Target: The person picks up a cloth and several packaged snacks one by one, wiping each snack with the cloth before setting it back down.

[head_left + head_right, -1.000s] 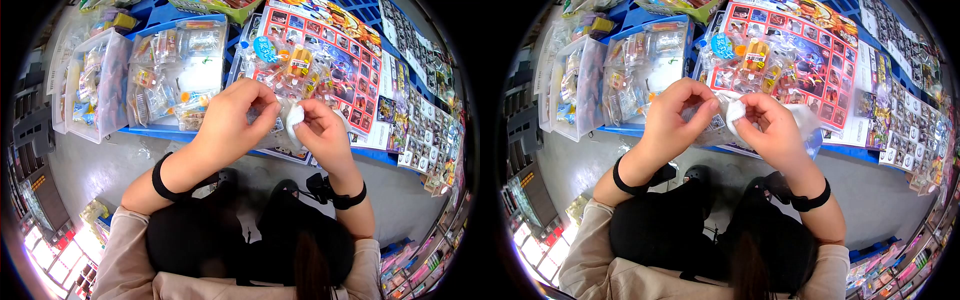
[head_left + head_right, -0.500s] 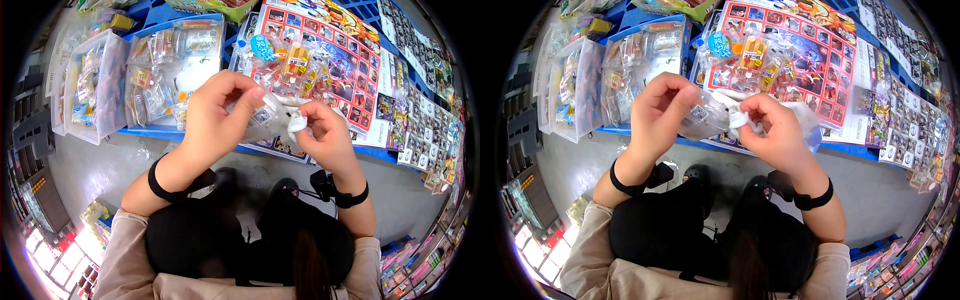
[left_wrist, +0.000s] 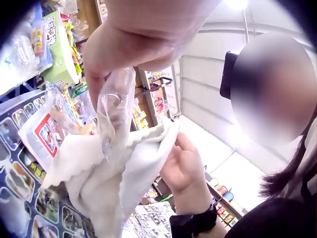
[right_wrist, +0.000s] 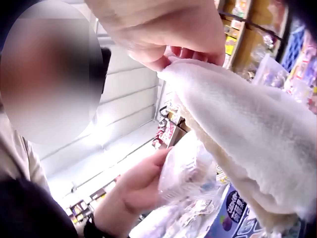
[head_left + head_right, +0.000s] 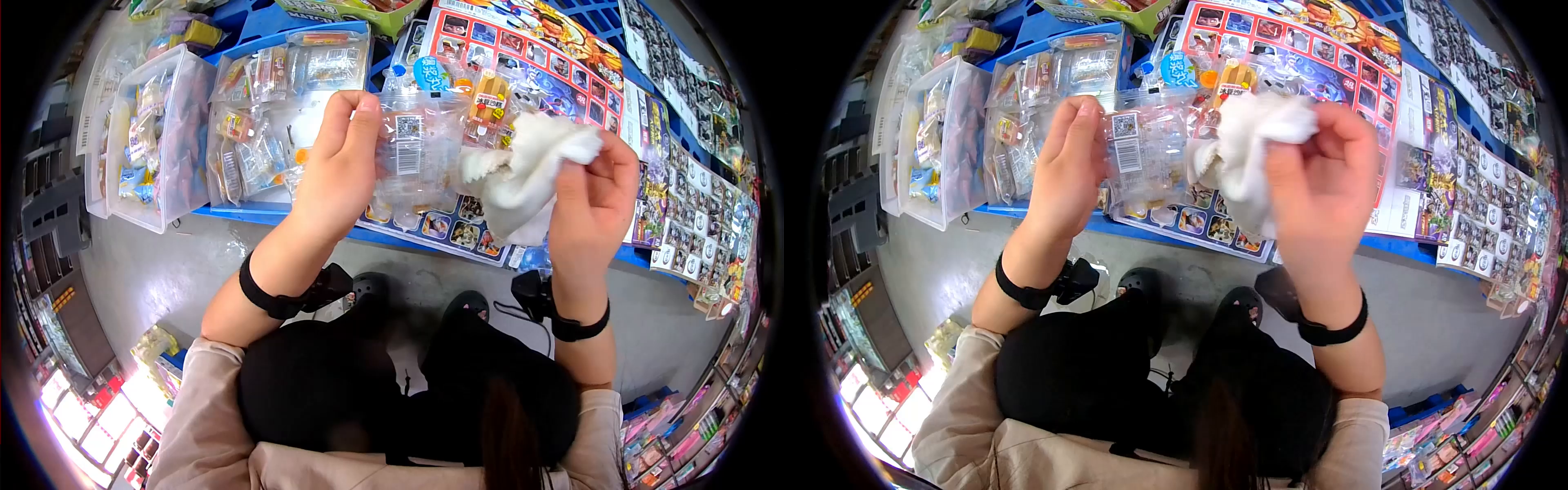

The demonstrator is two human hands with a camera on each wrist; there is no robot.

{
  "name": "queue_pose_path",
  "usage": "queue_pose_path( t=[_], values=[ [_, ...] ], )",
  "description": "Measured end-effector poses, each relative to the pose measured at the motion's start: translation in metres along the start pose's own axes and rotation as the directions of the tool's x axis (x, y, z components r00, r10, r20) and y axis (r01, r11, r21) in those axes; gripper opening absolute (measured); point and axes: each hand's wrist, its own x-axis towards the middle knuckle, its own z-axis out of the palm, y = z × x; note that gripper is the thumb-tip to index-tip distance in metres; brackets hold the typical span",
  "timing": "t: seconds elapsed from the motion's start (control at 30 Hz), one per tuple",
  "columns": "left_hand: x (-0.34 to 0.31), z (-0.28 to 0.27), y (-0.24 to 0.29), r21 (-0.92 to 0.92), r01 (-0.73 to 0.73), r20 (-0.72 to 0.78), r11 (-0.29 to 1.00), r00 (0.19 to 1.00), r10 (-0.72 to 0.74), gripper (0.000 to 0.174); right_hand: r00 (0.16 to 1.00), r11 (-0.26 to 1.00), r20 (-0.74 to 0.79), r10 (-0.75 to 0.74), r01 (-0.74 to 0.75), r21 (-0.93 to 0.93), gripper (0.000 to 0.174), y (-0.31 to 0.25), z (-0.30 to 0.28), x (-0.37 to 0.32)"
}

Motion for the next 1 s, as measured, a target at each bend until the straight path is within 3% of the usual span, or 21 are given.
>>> queue_pose_path(
  t=[0.03,0.07,0.1,0.13,0.17,0.2,0.27,0.3,0.33,0.4,0.5,0.53,0.63,0.7,0.77,0.8,0.9,1.0],
  values=[
    [-0.001,0.002,0.001,-0.001,0.000,-0.001,1.000,1.000,0.000,0.018,0.988,0.981,0.014,-0.151,0.152,-0.120,0.033,0.001,0.006,0.001],
    [-0.003,0.003,0.002,0.037,-0.005,0.038,0.999,0.999,0.003,0.022,0.987,0.974,0.017,-0.161,0.162,-0.157,0.033,0.009,0.014,0.002],
    [-0.005,0.005,0.003,0.076,-0.011,0.077,0.997,0.997,0.005,0.026,0.966,0.876,0.089,-0.242,0.257,-0.408,0.027,0.014,0.017,0.003],
    [-0.008,0.010,0.003,0.077,-0.011,0.077,0.997,0.997,0.005,0.026,0.946,0.826,0.128,-0.298,0.323,-0.461,0.026,0.016,0.024,0.004],
    [-0.011,0.015,0.002,-0.064,0.018,0.148,0.998,0.989,-0.008,0.030,0.921,0.769,0.171,-0.351,0.387,-0.508,0.024,0.018,0.030,0.004],
    [-0.012,0.019,0.002,-0.203,0.056,0.219,0.978,0.976,-0.011,0.035,0.921,0.770,0.171,-0.351,0.388,-0.506,0.024,0.021,0.033,0.005],
    [-0.009,0.018,-0.008,-0.229,0.040,0.238,0.973,0.971,0.016,0.036,0.850,0.652,0.302,-0.432,0.526,-0.545,0.026,0.027,0.037,0.003],
    [-0.008,0.018,-0.008,-0.255,0.023,0.258,0.967,0.965,0.045,0.038,0.849,0.653,0.303,-0.432,0.527,-0.545,0.026,0.027,0.041,0.000],
    [-0.008,0.016,-0.007,-0.334,0.131,0.259,0.933,0.965,-0.042,0.037,0.818,0.592,0.369,-0.441,0.574,-0.566,0.026,0.026,0.046,-0.005],
    [-0.010,0.016,-0.002,-0.300,0.139,0.240,0.944,0.968,-0.066,0.037,0.745,0.530,0.503,-0.438,0.666,-0.524,0.025,0.030,0.046,-0.013],
    [-0.008,0.013,-0.007,-0.259,0.126,0.222,0.957,0.973,-0.068,0.037,0.751,0.557,0.511,-0.418,0.656,-0.510,0.026,0.035,0.034,-0.014],
    [-0.008,0.014,-0.007,-0.240,0.075,0.209,0.968,0.978,-0.024,0.037,0.821,0.557,0.402,-0.405,0.570,-0.603,0.025,0.039,0.031,-0.012],
    [-0.006,0.016,-0.011,-0.171,-0.019,0.197,0.985,0.979,0.053,0.038,0.843,0.578,0.356,-0.403,0.536,-0.615,0.023,0.033,0.032,-0.014],
    [-0.005,0.016,-0.009,-0.110,-0.070,0.197,0.992,0.976,0.090,0.038,0.799,0.597,0.413,-0.437,0.601,-0.532,0.022,0.033,0.037,-0.015],
    [-0.007,0.016,-0.004,-0.077,0.003,0.181,0.997,0.984,0.011,0.041,0.774,0.584,0.469,-0.426,0.631,-0.511,0.023,0.033,0.035,-0.014],
    [-0.007,0.016,-0.005,-0.077,0.006,0.181,0.997,0.983,0.009,0.041,0.842,0.580,0.367,-0.397,0.539,-0.611,0.025,0.036,0.029,-0.010],
    [-0.006,0.018,-0.007,-0.156,-0.029,0.227,0.987,0.972,0.065,0.040,0.873,0.603,0.277,-0.400,0.479,-0.638,0.026,0.035,0.026,-0.007],
    [-0.004,0.015,-0.008,-0.045,-0.157,0.222,0.987,0.961,0.163,0.040,0.812,0.610,0.406,-0.419,0.583,-0.537,0.026,0.031,0.036,-0.016]
  ],
)
